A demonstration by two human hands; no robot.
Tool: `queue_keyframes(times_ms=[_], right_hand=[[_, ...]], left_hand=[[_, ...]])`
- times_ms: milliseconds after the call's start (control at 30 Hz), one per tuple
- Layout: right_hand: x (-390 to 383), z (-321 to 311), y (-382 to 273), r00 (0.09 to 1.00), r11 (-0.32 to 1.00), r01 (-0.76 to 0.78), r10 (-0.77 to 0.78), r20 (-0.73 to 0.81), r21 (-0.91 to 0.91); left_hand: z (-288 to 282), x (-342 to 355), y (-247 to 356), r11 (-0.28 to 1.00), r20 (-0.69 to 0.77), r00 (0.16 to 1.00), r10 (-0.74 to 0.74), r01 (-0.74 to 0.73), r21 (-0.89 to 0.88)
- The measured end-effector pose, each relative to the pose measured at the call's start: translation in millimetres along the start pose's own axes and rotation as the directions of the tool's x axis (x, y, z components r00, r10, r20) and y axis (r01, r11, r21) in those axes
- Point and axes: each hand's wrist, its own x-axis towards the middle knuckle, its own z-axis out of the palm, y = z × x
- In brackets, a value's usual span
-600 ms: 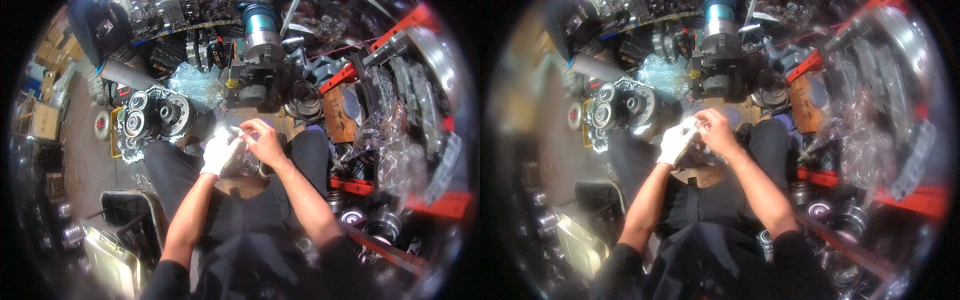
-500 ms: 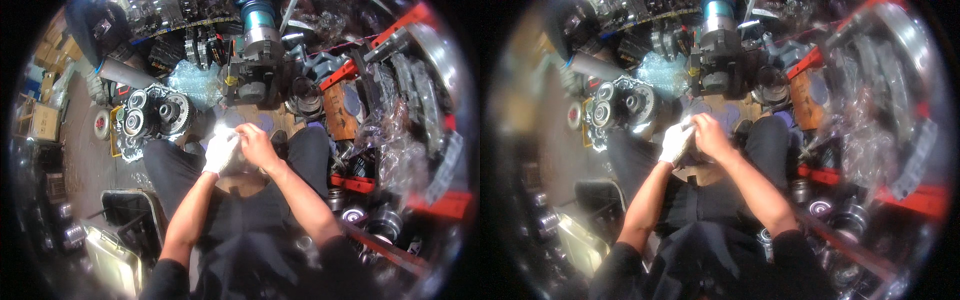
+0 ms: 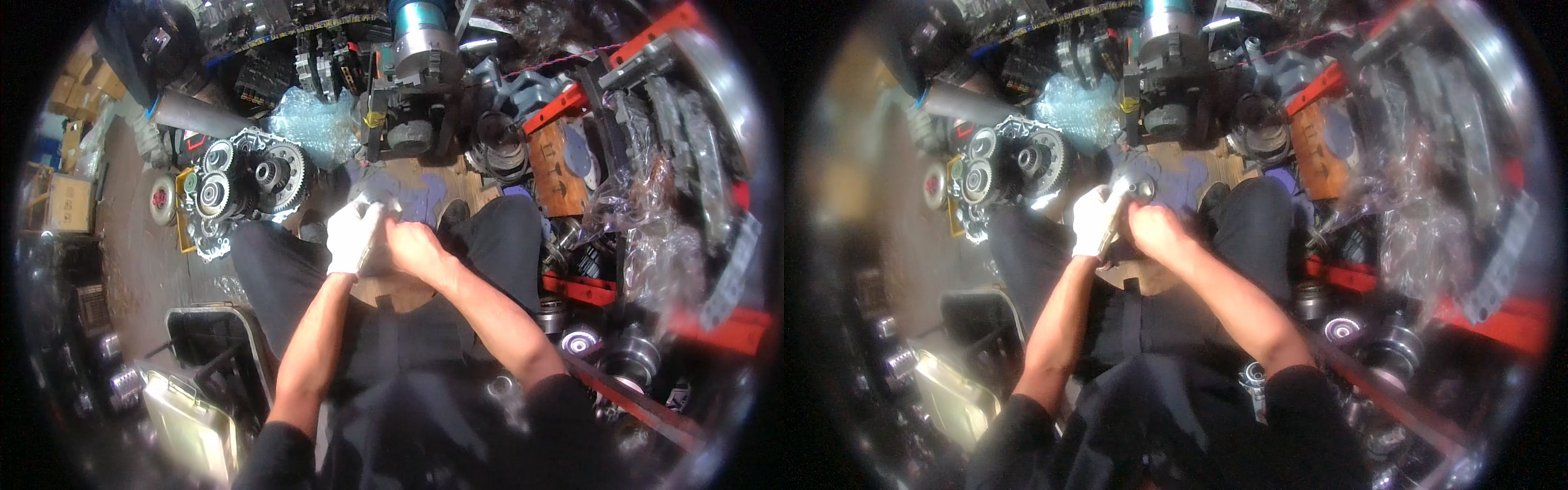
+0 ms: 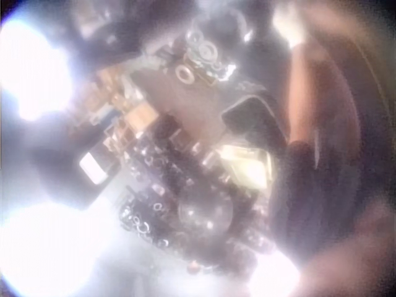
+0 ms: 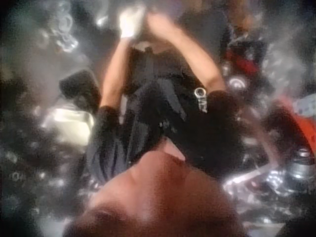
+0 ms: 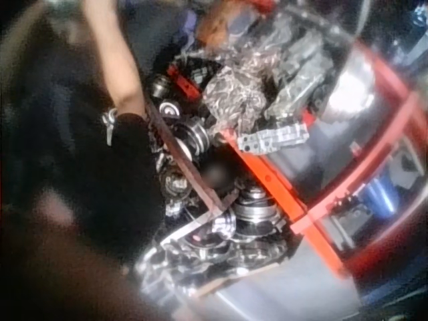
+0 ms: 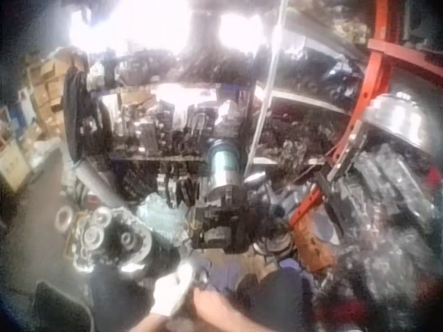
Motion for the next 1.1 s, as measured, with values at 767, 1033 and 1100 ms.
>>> queue_keyframes(times_ms=[767, 1033, 1100], right_hand=[[-37, -3, 44, 0.939, -0.184, -0.243, 0.2, 0.278, 0.952], [-25, -18, 49, 0.935, -0.177, -0.322, 0.099, 0.342, 0.93], [-10, -28, 42, 0.954, -0.419, -0.285, -0.032, 0.3, 0.862]], left_hand=[[22, -43, 18, 0.851, 0.341, 0.782, 0.522, -0.505, -0.144], [35, -41, 7, 0.778, 0.315, 0.714, 0.626, -0.597, -0.193], [35, -38, 10, 0.751, 0.284, 0.695, 0.66, -0.6, -0.275]])
